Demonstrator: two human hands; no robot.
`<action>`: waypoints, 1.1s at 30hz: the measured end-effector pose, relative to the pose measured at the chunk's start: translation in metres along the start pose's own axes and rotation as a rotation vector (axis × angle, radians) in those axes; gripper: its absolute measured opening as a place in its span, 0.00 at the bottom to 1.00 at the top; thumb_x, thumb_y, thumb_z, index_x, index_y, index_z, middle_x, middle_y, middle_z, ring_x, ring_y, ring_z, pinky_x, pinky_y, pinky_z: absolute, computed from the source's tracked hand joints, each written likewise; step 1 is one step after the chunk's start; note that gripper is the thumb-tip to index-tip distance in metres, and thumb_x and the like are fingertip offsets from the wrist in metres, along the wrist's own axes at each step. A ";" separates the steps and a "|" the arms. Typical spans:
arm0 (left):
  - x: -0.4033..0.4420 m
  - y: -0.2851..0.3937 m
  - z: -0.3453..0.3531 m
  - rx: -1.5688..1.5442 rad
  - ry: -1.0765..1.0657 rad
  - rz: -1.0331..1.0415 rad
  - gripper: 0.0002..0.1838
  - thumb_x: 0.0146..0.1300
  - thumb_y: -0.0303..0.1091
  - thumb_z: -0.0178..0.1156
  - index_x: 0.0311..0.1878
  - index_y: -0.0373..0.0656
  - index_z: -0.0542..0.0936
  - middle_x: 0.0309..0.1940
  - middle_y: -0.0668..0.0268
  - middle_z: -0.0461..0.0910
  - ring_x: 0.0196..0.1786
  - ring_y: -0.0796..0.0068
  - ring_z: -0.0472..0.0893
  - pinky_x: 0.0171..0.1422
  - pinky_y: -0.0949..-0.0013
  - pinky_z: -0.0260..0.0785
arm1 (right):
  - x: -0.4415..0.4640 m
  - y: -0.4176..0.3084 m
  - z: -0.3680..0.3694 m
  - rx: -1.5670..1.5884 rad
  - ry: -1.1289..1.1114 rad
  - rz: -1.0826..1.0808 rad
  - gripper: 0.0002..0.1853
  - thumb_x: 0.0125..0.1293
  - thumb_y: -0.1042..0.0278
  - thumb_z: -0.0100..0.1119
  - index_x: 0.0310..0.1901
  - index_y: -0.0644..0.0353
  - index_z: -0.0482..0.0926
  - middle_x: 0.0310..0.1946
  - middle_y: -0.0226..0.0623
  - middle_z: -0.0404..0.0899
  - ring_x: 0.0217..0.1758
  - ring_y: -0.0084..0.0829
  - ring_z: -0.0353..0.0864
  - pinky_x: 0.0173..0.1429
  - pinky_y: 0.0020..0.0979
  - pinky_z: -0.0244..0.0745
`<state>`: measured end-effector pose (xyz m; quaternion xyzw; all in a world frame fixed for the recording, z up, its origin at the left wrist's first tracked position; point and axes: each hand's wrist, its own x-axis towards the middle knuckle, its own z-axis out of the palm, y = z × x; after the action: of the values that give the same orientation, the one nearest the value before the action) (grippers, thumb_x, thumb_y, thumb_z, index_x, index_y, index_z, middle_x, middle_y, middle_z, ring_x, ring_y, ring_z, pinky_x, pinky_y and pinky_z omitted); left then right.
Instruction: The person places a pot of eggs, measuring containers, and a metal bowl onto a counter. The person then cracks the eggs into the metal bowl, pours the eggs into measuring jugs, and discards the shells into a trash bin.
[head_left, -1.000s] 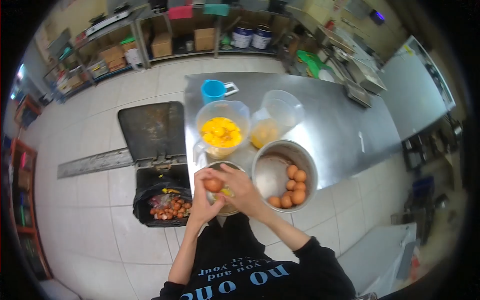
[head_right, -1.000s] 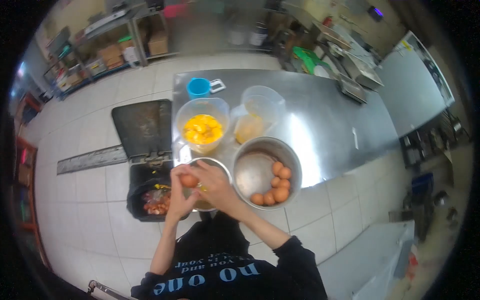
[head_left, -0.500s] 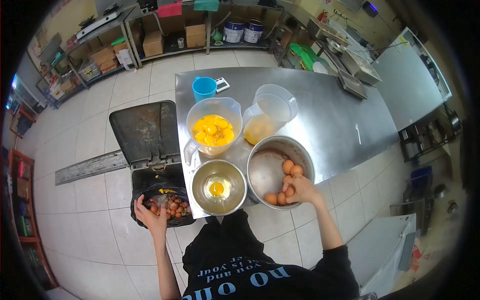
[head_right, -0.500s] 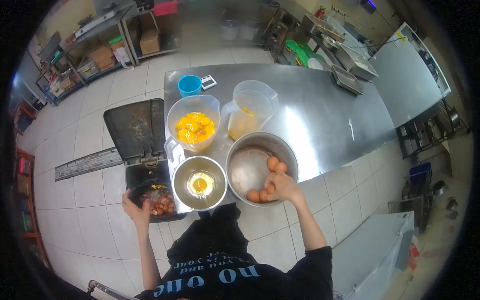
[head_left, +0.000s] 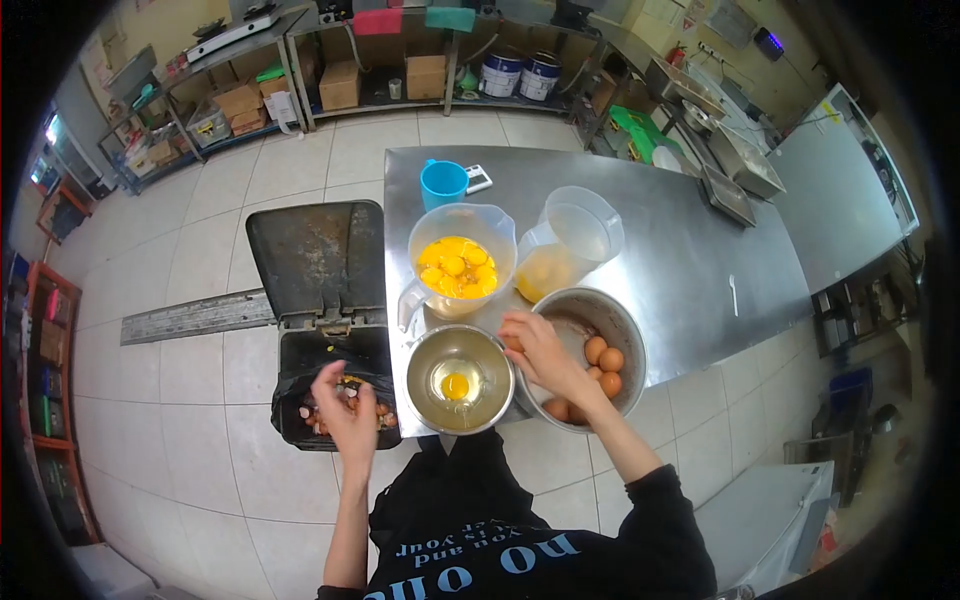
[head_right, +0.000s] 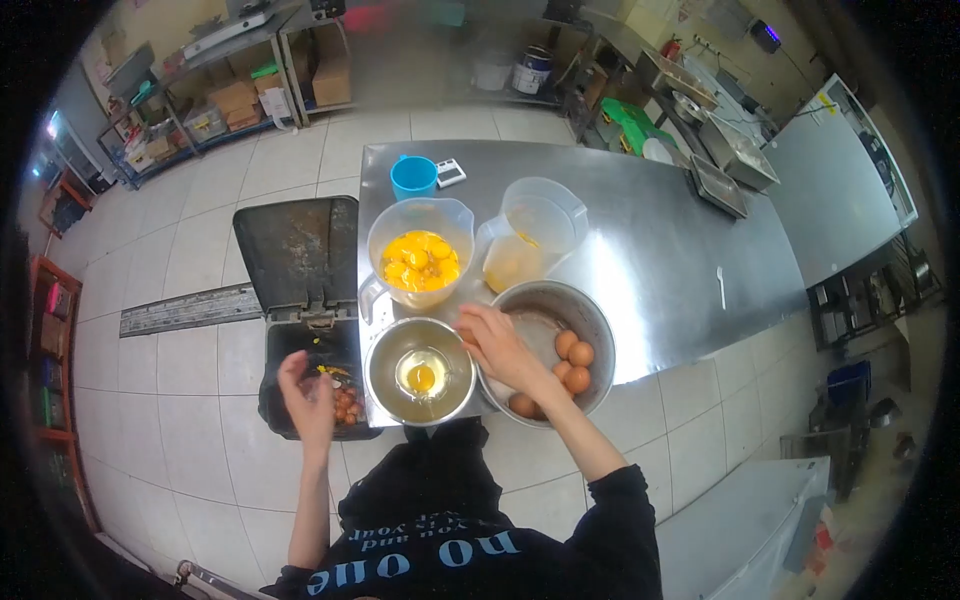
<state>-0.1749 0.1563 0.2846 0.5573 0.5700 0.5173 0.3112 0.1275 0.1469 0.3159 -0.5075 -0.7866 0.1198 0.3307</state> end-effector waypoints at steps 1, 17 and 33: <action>-0.001 0.009 0.007 -0.042 -0.050 -0.015 0.21 0.56 0.22 0.57 0.55 0.38 0.71 0.52 0.62 0.71 0.54 0.69 0.72 0.56 0.69 0.63 | 0.000 0.001 0.000 -0.019 -0.058 0.031 0.17 0.59 0.72 0.59 0.50 0.59 0.72 0.55 0.46 0.68 0.59 0.48 0.68 0.62 0.42 0.64; 0.015 0.061 0.052 -0.157 -0.610 0.067 0.27 0.48 0.22 0.68 0.55 0.43 0.79 0.39 0.60 0.80 0.36 0.73 0.83 0.41 0.75 0.77 | 0.022 -0.046 0.023 0.865 -0.295 0.520 0.23 0.68 0.69 0.49 0.64 0.62 0.63 0.50 0.36 0.72 0.50 0.26 0.74 0.53 0.26 0.70; 0.002 0.028 0.054 -0.176 -0.561 0.147 0.30 0.48 0.14 0.57 0.58 0.38 0.68 0.59 0.55 0.72 0.58 0.63 0.76 0.61 0.65 0.70 | 0.012 -0.084 0.020 0.032 -0.149 0.183 0.33 0.52 0.79 0.60 0.63 0.56 0.67 0.52 0.43 0.72 0.53 0.44 0.75 0.55 0.39 0.72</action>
<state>-0.1162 0.1669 0.2965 0.6892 0.3729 0.4117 0.4652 0.0515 0.1222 0.3499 -0.5614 -0.7575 0.1992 0.2671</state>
